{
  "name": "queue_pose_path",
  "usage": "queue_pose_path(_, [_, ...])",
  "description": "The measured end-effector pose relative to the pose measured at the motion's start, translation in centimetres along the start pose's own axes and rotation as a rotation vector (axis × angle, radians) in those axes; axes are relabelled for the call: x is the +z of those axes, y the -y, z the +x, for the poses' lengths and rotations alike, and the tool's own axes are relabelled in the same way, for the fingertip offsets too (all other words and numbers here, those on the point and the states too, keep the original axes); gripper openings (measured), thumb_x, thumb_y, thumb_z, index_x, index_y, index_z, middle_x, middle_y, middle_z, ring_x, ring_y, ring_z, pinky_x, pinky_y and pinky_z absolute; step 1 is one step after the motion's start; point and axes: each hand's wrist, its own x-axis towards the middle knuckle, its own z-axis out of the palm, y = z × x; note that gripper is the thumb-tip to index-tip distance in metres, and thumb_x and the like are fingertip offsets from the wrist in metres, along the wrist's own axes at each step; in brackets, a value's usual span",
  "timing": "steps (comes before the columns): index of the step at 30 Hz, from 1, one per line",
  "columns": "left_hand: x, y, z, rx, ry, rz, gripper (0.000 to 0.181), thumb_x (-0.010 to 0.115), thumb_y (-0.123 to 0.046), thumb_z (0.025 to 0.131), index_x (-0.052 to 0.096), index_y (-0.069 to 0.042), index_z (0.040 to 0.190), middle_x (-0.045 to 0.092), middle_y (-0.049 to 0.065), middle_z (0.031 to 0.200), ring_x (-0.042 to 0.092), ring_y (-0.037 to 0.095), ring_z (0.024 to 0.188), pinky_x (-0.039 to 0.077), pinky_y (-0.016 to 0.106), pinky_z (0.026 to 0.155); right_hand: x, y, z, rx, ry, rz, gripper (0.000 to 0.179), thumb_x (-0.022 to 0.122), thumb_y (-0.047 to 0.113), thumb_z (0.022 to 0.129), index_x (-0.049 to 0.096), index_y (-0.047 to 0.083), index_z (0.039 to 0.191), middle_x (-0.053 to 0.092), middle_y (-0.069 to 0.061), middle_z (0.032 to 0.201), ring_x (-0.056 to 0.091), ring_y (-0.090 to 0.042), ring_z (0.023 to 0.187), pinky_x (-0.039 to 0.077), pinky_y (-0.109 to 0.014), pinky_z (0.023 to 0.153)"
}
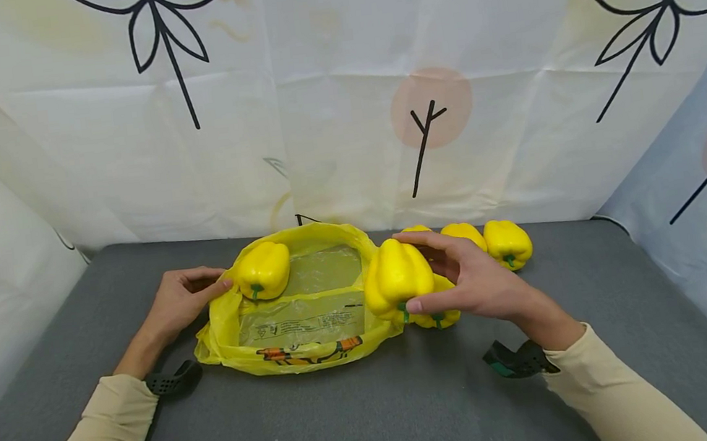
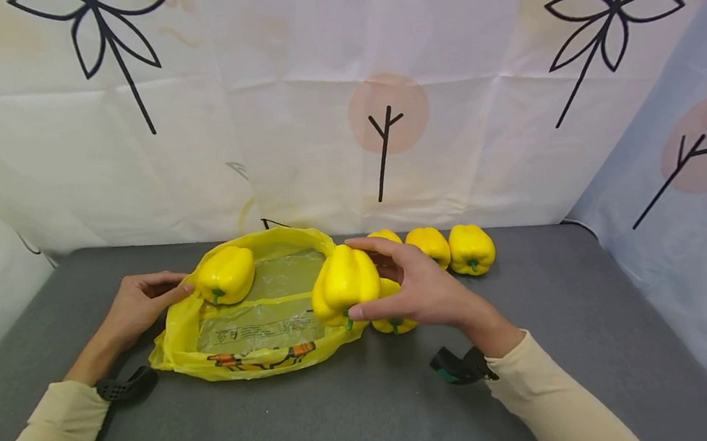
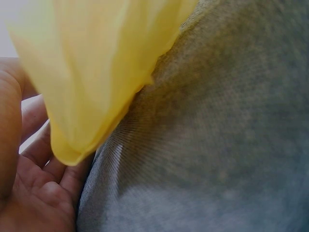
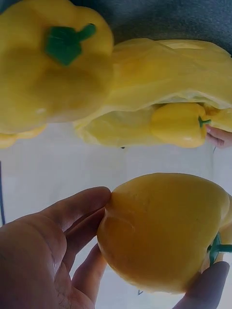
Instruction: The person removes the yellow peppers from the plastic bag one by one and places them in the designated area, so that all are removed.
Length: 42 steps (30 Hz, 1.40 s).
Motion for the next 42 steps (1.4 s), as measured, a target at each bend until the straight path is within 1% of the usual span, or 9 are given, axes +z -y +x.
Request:
queue_pose_path(5, [0.0, 0.0, 0.0, 0.003, 0.001, -0.003, 0.036, 0.071, -0.024, 0.099, 0.072, 0.005, 0.12, 0.075, -0.001, 0.104, 0.068, 0.004, 0.09, 0.057, 0.023, 0.075, -0.8, -0.3, -0.8, 0.023, -0.029, 0.004, 0.086, 0.082, 0.006, 0.086, 0.034, 0.005, 0.157, 0.041, -0.01, 0.154, 0.049, -0.028, 0.134, 0.048, -0.031, 0.104])
queue_pose_path(9, [0.0, 0.1, 0.0, 0.004, 0.001, 0.001, 0.036, 0.07, -0.024, 0.099, 0.072, 0.005, 0.12, 0.075, -0.002, 0.104, 0.068, 0.004, 0.09, 0.057, 0.023, 0.075, -1.4, -0.6, -1.5, 0.017, -0.056, -0.02, 0.084, 0.081, 0.005, 0.087, 0.035, 0.004, 0.156, 0.039, -0.011, 0.155, 0.05, -0.028, 0.134, 0.047, -0.029, 0.105])
queue_pose_path(15, [-0.1, 0.0, 0.0, 0.001, 0.001, 0.007, 0.036, 0.07, -0.025, 0.099, 0.072, 0.005, 0.12, 0.075, -0.002, 0.104, 0.068, 0.004, 0.09, 0.057, 0.022, 0.075, -2.4, -0.9, -2.5, 0.024, -0.087, -0.049, 0.081, 0.079, 0.004, 0.088, 0.036, 0.002, 0.156, 0.038, -0.012, 0.156, 0.047, -0.028, 0.136, 0.046, -0.024, 0.104])
queue_pose_path(17, [-0.1, 0.0, 0.0, 0.0, 0.001, 0.01, 0.036, 0.07, -0.025, 0.099, 0.072, 0.005, 0.12, 0.075, 0.0, 0.105, 0.068, 0.004, 0.09, 0.057, 0.022, 0.076, -2.6, -1.0, -2.8, 0.027, -0.097, -0.054, 0.08, 0.079, 0.003, 0.088, 0.036, 0.002, 0.156, 0.038, -0.013, 0.155, 0.047, -0.026, 0.135, 0.046, -0.023, 0.104])
queue_pose_path(22, [-0.1, 0.0, 0.0, -0.003, 0.003, 0.01, 0.036, 0.07, -0.025, 0.099, 0.072, 0.004, 0.12, 0.075, 0.005, 0.107, 0.068, 0.004, 0.09, 0.057, 0.022, 0.076, -3.2, -1.3, -3.6, 0.023, -0.119, -0.056, 0.079, 0.077, 0.0, 0.089, 0.036, 0.002, 0.156, 0.037, -0.015, 0.155, 0.049, -0.017, 0.133, 0.045, -0.021, 0.104])
queue_pose_path(26, [0.0, 0.0, 0.0, -0.005, 0.004, 0.014, 0.036, 0.07, -0.025, 0.099, 0.072, 0.004, 0.12, 0.075, 0.008, 0.108, 0.068, 0.004, 0.09, 0.057, 0.022, 0.076, -3.7, -1.6, -4.3, 0.0, -0.132, -0.064, 0.078, 0.075, -0.004, 0.089, 0.035, 0.001, 0.156, 0.039, -0.016, 0.149, 0.051, -0.014, 0.13, 0.046, -0.021, 0.103])
queue_pose_path(30, [0.0, 0.0, 0.0, -0.004, 0.004, 0.013, 0.036, 0.07, -0.025, 0.099, 0.072, 0.004, 0.12, 0.075, 0.007, 0.107, 0.068, 0.004, 0.091, 0.057, 0.022, 0.076, -4.2, -1.8, -4.9, -0.018, -0.146, -0.079, 0.077, 0.073, -0.006, 0.09, 0.035, 0.002, 0.156, 0.043, -0.016, 0.144, 0.053, -0.017, 0.125, 0.048, -0.021, 0.1])
queue_pose_path(36, [0.0, 0.1, 0.1, 0.001, 0.001, 0.007, 0.036, 0.07, -0.024, 0.099, 0.072, 0.004, 0.12, 0.075, 0.001, 0.105, 0.068, 0.004, 0.09, 0.057, 0.022, 0.075, -4.8, -1.9, -5.5, -0.005, -0.171, -0.064, 0.073, 0.07, -0.007, 0.091, 0.037, 0.002, 0.155, 0.041, -0.012, 0.149, 0.052, -0.018, 0.125, 0.049, -0.021, 0.098])
queue_pose_path(42, [0.0, 0.0, 0.0, 0.004, 0.002, 0.006, 0.036, 0.07, -0.024, 0.099, 0.072, 0.005, 0.12, 0.075, 0.0, 0.105, 0.068, 0.004, 0.09, 0.057, 0.022, 0.075, -5.6, -2.2, -6.1, -0.018, -0.193, -0.051, 0.073, 0.068, -0.011, 0.091, 0.035, -0.001, 0.155, 0.043, -0.011, 0.149, 0.054, -0.016, 0.124, 0.05, -0.021, 0.096])
